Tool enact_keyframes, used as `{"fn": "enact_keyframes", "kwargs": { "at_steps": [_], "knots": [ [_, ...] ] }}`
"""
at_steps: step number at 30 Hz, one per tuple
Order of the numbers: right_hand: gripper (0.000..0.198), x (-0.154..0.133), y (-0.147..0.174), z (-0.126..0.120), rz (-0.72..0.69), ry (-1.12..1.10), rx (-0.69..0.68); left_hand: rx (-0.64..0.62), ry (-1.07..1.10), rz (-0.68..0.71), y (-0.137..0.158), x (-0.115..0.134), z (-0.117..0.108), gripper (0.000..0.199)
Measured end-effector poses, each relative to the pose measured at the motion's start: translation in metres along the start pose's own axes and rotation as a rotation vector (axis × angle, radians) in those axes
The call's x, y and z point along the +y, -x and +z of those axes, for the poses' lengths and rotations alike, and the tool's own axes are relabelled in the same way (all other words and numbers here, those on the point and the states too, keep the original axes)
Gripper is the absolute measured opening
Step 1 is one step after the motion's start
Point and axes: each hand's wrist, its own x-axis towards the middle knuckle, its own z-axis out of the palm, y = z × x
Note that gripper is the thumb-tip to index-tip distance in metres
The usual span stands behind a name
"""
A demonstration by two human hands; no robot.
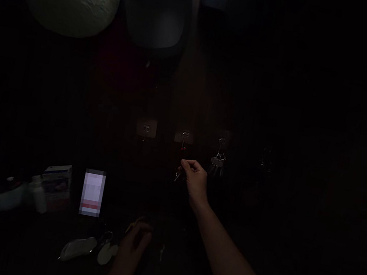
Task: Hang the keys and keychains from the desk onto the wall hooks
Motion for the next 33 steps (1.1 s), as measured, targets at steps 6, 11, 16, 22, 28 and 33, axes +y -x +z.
{"fn": "enact_keyframes", "kwargs": {
  "at_steps": [6, 11, 16, 22, 28, 33],
  "knots": [
    [0.035, 0.016, 0.006, -0.005, 0.013, -0.021, -0.01, -0.012, -0.019, 0.011, -0.002, 0.0, -0.001, 0.024],
    [0.04, 0.024, 0.017, -0.013, 0.047, 0.008, -0.022, 0.042, 0.013, 0.009, -0.005, 0.002, -0.007, 0.026],
    [0.043, 0.034, 0.031, -0.023, 0.11, 0.014, -0.035, 0.125, 0.032, 0.001, -0.007, 0.006, -0.017, 0.026],
    [0.04, 0.051, 0.047, -0.039, 0.133, 0.051, -0.041, 0.224, 0.015, -0.013, -0.015, -0.005, -0.028, 0.025],
    [0.032, 0.065, 0.067, -0.051, 0.192, 0.151, -0.069, 0.23, -0.028, -0.017, -0.017, -0.004, -0.034, 0.024],
    [0.019, 0.084, 0.092, -0.064, 0.136, 0.333, -0.311, 0.146, -0.123, 0.075, -0.016, -0.008, -0.035, 0.026]
  ]
}}
